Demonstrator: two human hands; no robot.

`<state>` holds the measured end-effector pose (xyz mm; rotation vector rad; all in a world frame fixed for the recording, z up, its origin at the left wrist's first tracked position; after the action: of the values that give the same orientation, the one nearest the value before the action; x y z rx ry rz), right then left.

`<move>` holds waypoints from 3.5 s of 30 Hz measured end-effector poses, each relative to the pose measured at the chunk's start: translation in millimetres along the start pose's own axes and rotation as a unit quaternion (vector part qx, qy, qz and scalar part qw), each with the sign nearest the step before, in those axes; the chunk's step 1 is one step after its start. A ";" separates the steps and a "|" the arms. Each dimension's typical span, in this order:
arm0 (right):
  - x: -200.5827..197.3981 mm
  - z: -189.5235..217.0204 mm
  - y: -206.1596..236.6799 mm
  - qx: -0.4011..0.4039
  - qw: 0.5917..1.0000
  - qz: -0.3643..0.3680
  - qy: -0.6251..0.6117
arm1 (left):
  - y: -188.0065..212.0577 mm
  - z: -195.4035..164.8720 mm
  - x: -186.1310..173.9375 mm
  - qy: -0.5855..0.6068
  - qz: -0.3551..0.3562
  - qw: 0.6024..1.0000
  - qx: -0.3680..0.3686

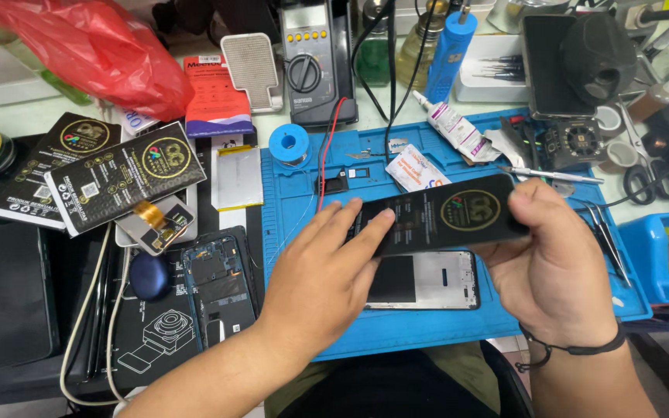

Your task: The person uses a metal prying tool to separate the screen assembly from the phone frame along the edges. They then use a brush to clean the interior of the frame and handle a new screen assembly, peeling protective film from its ribbon cable.

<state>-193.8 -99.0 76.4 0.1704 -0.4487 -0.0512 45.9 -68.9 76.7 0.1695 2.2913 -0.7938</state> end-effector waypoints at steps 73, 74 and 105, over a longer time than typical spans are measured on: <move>26.2 -53.8 57.8 -0.189 0.799 0.094 0.563 | 48.2 -2.4 33.2 0.668 -0.090 0.705 -0.221; 25.8 -54.1 57.9 -0.181 0.805 0.092 0.557 | 48.7 -2.9 33.6 0.669 -0.090 0.703 -0.224; 34.1 -68.7 60.7 -0.139 0.858 0.063 0.491 | 63.7 -6.1 39.2 0.634 -0.087 0.729 -0.241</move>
<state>-132.4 -31.7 40.7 -0.1301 0.5769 0.1018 34.0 -17.9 22.9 0.3249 3.7743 0.0032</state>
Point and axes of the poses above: each hand's wrist, its own y-axis away from the middle knuckle, its own x-axis out of the palm, z = x × y, the point moved 1 cm from there along -y, towards the middle knuckle, and after that the axes turned 10 degrees about y, right-handed, at the moved point
